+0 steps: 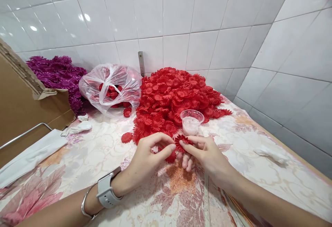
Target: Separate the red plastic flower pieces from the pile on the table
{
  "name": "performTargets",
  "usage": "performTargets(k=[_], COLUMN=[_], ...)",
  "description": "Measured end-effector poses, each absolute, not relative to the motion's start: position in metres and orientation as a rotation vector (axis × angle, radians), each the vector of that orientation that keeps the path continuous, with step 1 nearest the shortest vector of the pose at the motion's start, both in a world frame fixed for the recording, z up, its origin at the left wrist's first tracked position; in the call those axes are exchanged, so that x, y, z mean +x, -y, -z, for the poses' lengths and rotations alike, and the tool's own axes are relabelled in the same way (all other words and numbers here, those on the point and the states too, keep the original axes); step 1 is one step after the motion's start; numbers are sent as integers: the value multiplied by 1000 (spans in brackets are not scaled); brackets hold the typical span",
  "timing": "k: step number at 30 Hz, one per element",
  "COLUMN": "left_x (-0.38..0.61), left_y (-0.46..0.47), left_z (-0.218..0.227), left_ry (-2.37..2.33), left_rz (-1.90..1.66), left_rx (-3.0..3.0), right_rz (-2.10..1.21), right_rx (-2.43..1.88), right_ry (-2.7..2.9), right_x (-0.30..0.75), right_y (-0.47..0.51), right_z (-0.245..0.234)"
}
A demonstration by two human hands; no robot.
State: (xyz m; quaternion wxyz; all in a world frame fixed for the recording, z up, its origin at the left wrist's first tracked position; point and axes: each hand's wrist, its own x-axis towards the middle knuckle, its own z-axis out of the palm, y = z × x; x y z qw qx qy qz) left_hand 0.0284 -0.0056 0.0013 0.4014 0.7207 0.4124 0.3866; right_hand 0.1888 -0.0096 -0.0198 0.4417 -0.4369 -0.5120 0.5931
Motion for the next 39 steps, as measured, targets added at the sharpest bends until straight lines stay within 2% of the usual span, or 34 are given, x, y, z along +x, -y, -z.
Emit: performTargets(k=[7, 14, 20, 28, 32, 39], left_x=[30, 32, 36, 34, 27, 22], left_y=[6, 4, 4, 0, -6, -7], left_z=[7, 9, 5, 6, 6, 12], left_ry=[-952, -934, -851, -801, -963, -1197], left_rz=[-868, -833, -877, -1010, -1128, -1293], left_rx=[1414, 1239, 1039, 1024, 1319, 1991], right_rz=[-1395, -962, -1355, -1432, -1457, -1498], right_rx=[-1208, -1273, -1060, -942, -983, -1025], right_ry=[1308, 1645, 1373, 909, 797, 1053], right_x=[186, 187, 187, 184, 188, 188], right_y=[15, 22, 15, 14, 8, 8], right_z=[23, 15, 16, 19, 16, 15])
